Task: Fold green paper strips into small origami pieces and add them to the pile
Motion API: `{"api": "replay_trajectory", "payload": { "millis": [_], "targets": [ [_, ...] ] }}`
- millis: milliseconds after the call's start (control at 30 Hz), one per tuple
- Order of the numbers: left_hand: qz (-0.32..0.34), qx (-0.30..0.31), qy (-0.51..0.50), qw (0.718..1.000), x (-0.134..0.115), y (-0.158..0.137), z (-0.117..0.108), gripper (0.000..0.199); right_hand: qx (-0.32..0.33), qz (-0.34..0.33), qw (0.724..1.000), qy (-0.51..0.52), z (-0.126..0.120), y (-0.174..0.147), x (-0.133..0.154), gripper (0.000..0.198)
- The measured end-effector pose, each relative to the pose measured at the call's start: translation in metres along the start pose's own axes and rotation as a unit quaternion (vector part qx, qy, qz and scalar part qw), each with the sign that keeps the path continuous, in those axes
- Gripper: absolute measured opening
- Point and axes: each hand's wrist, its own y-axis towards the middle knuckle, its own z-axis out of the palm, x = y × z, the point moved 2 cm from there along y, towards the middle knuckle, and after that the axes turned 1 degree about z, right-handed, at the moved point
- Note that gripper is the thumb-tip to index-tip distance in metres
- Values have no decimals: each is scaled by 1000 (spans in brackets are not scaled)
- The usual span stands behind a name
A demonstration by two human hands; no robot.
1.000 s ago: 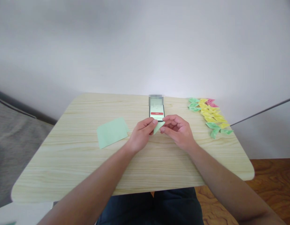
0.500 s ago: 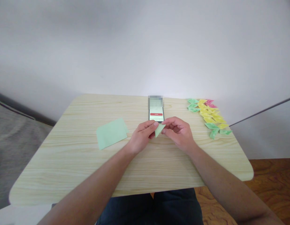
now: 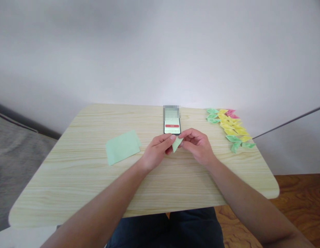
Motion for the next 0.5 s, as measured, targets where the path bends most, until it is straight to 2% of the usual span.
{"api": "replay_trajectory", "payload": {
  "millis": [167,367,500],
  "targets": [
    [39,-12,77,996,-5,-2,3,51,-7,-28,997,-66,-1,-1,-2,23],
    [82,-37,150,985,-1,-5,2,46,-40,-86,983,-154,1,-4,6,18],
    [97,-69,207,971,-1,-6,2,40,-56,-63,987,-134,1,-3,2,17]
  ]
}}
